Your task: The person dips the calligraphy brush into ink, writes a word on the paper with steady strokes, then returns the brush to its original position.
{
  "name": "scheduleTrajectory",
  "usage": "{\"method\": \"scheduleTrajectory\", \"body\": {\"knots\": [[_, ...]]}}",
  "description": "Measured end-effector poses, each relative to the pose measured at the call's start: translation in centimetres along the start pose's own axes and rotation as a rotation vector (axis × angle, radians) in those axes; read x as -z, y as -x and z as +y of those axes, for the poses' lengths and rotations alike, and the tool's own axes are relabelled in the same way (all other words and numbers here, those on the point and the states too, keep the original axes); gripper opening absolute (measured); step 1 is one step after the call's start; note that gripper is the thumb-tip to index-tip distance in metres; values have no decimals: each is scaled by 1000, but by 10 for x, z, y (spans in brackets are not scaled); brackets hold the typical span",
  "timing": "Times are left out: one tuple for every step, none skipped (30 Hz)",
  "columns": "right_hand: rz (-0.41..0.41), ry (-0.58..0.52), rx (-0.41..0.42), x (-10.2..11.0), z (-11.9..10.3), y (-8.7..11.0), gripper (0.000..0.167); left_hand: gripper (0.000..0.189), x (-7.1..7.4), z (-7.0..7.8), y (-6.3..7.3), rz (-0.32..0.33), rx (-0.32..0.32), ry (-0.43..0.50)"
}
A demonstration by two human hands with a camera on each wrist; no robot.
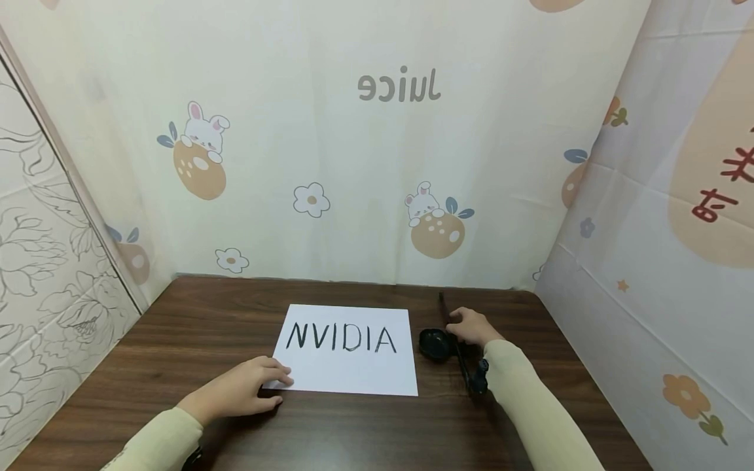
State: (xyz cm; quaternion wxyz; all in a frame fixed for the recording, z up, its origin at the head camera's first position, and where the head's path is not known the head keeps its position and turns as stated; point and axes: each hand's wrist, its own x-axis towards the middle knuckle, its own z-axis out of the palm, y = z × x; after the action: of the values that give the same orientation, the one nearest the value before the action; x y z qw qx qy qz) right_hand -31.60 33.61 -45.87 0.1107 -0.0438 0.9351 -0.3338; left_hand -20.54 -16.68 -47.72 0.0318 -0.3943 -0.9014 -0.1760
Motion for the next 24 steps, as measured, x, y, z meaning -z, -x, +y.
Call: {"method": "scheduleTrajectory", "body": {"knots": [[0, 6, 0, 0, 0, 0, 50, 24, 0, 0, 0, -1, 2, 1], [2, 8, -5, 0, 0, 0, 50, 24, 0, 0, 0, -2, 3, 0], [2, 12, -8, 0, 0, 0, 50, 24, 1, 0, 0, -3, 4, 1], [2, 14, -13, 1, 0, 0, 50, 24, 1, 0, 0, -3, 4, 2], [2, 18, -13, 1, -1, 0, 51, 24, 1, 0, 0, -3, 3, 2], [3, 19, -19, 1, -1, 0, 50, 24, 1, 0, -1, -3, 3, 2], [2, 23, -20, 1, -2, 0, 51, 24, 1, 0, -1, -2, 2, 1], [-1, 25, -23, 2, -3, 1, 51, 24, 1, 0, -1, -2, 3, 2], [-4, 27, -26, 2, -3, 2, 51, 24, 1, 0, -1, -3, 2, 2], [-5, 29, -29, 2, -4, 2, 51, 24, 1, 0, -1, -3, 2, 1], [-8, 32, -31, 2, -4, 3, 51, 24, 0, 0, -1, -4, 3, 1], [-11, 34, -29, 2, -4, 3, 51, 24, 0, 0, -1, -6, 4, 0], [-15, 38, -25, 2, -4, 4, 51, 24, 0, 0, -1, -6, 5, 0], [-14, 37, -31, 2, -3, 4, 51, 24, -1, 0, -1, -8, 6, 0], [-11, 37, -35, 2, -3, 3, 51, 24, -1, -1, -1, -8, 6, 0], [-11, 38, -35, 2, -2, 3, 51, 24, -1, -1, -1, -7, 8, 0], [-11, 38, -34, 2, -2, 3, 51, 24, -1, -1, -1, -7, 7, 1], [-10, 38, -34, 2, -1, 3, 51, 23, -1, -1, -1, -6, 7, 2], [-8, 37, -36, 2, -1, 3, 51, 23, -1, -1, -1, -6, 6, 2], [-6, 34, -41, 2, -1, 3, 51, 23, -1, -1, -1, -6, 5, 2], [-5, 33, -41, 2, 0, 3, 51, 23, -1, -2, -1, -6, 5, 0], [-3, 31, -41, 2, -1, 3, 51, 23, -1, -2, -1, -6, 5, 0], [-2, 28, -42, 2, 0, 3, 51, 23, -2, -2, -1, -5, 3, 0], [0, 23, -47, 3, -1, 4, 50, 23, -2, -2, -1, -5, 4, 0]]}}
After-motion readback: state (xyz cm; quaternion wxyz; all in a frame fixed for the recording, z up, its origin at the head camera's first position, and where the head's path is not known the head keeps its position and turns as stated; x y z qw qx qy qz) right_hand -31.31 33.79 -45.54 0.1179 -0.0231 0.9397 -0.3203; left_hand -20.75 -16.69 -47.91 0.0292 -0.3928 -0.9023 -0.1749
